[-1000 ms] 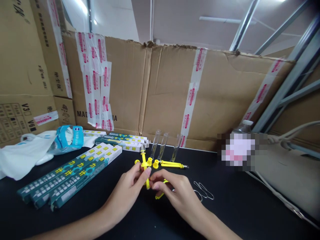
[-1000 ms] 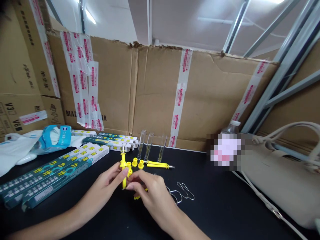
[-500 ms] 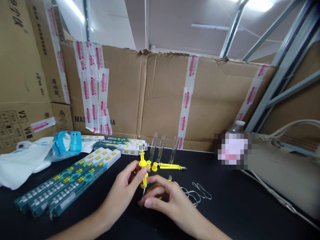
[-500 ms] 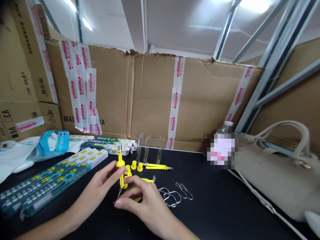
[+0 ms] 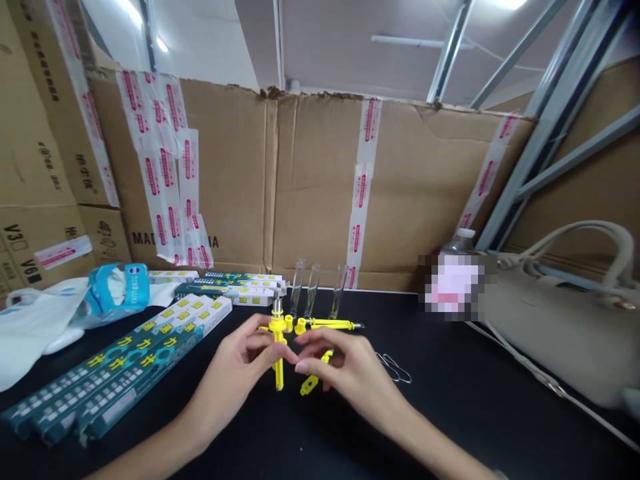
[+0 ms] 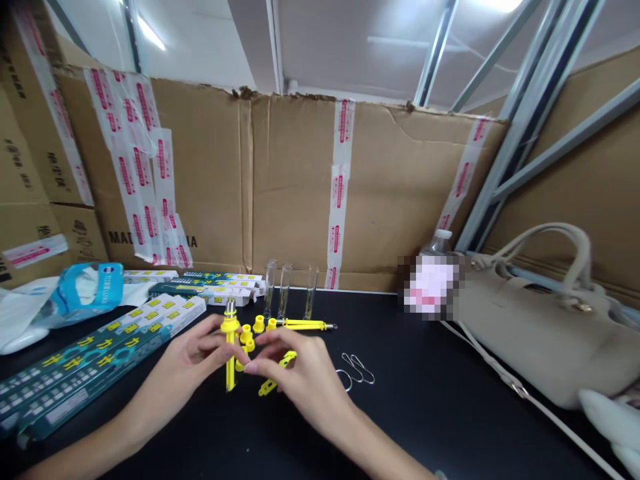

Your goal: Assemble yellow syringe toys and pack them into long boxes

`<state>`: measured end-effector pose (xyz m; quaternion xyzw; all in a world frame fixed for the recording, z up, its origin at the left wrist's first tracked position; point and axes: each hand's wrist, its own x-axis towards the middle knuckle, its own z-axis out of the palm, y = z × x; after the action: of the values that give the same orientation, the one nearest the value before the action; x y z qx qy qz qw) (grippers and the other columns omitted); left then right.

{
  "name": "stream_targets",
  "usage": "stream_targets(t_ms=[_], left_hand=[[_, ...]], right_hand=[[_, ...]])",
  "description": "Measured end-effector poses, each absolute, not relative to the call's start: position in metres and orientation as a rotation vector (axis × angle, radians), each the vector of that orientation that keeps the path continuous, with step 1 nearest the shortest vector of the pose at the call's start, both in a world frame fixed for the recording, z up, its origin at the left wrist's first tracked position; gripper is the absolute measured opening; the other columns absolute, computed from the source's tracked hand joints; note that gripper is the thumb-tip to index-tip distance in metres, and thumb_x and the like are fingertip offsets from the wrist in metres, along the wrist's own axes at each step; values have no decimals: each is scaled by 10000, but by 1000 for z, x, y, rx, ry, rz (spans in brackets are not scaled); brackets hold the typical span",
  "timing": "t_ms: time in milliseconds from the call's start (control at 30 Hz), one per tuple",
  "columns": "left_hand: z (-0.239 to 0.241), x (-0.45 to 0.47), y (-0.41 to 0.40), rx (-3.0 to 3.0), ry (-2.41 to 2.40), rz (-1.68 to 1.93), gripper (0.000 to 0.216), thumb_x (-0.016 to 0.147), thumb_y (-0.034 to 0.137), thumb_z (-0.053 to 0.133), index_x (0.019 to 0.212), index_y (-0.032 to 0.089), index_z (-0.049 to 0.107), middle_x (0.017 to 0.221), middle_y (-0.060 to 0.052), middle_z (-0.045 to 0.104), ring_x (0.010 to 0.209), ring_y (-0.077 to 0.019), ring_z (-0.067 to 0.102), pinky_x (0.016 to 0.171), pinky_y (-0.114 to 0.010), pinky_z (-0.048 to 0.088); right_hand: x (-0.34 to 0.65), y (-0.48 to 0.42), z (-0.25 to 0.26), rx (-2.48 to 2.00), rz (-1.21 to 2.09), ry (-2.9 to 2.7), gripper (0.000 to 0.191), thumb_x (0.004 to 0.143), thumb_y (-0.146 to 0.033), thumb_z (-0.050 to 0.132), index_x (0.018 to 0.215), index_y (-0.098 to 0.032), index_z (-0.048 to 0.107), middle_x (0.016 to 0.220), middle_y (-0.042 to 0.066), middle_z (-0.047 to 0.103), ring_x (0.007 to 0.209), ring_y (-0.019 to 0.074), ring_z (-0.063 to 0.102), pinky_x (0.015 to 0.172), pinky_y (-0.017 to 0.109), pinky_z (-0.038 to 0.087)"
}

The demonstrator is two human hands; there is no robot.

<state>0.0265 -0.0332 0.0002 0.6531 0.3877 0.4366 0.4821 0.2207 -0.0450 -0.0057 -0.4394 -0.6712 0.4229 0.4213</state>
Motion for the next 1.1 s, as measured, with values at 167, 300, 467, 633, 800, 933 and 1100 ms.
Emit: stream_targets(t_ms=[167, 300, 467, 633, 800, 933, 1100], left_hand=[[3, 28, -38, 1578, 887, 965, 490, 823, 408, 702, 1201, 201, 469, 733, -15, 777, 871, -237, 704, 844, -311, 455], [-5, 31, -40, 1598, 779, 878, 482, 869, 410, 657, 1258, 196, 467, 760, -15, 774, 849, -223, 697, 868, -329, 435], [-10, 33, -41, 1638, 762, 804, 451, 906, 469, 610, 1262, 222, 485, 800, -6, 752, 891, -207, 657, 899, -330, 416], [-8, 34, -40, 1638, 802, 885, 323, 897, 530, 591, 971, 217, 618, 930, -24, 680, 915, -205, 623, 835, -306, 468], [-3, 31, -33, 1565, 857, 969, 328, 872, 527, 619, 919, 205, 581, 866, -19, 660, 878, -209, 639, 848, -334, 486], [0, 28, -27, 1524, 902, 1002, 335, 895, 528, 568, 893, 193, 545, 754, 9, 609, 656, -147, 576, 674, -284, 473], [1, 23, -30, 1739, 1130, 1100, 332, 938, 513, 490, 1069, 216, 562, 686, 43, 508, 631, -149, 482, 579, -249, 390]], right_hand=[[231, -42, 3, -766, 1200, -1598, 350, 856, -409, 705, 1178, -274, 678, 1067, 38, 670, 833, 141, 622, 590, 202, 546], [230, -43, 4, -750, 1199, -1569, 294, 828, -375, 745, 1091, -248, 713, 965, 26, 659, 786, 131, 603, 553, 180, 527], [230, -41, 7, -822, 1165, -1522, 209, 778, -350, 792, 929, -212, 750, 860, 16, 670, 684, 106, 584, 496, 156, 473], [227, -41, 6, -829, 1090, -1620, 228, 768, -375, 791, 906, -193, 775, 887, 41, 678, 647, 106, 565, 460, 171, 438], [239, -30, 6, -961, 1006, -1645, 273, 906, -429, 622, 1054, -222, 723, 842, 21, 695, 560, 93, 523, 465, 198, 445], [263, -17, 9, -1148, 527, -1896, 215, 966, -289, 527, 998, -214, 726, 772, 22, 702, 672, 152, 621, 594, 269, 490], [277, -12, 8, -1003, 389, -2282, 266, 953, -158, 526, 1043, -267, 752, 922, 47, 699, 882, 201, 627, 797, 364, 503]])
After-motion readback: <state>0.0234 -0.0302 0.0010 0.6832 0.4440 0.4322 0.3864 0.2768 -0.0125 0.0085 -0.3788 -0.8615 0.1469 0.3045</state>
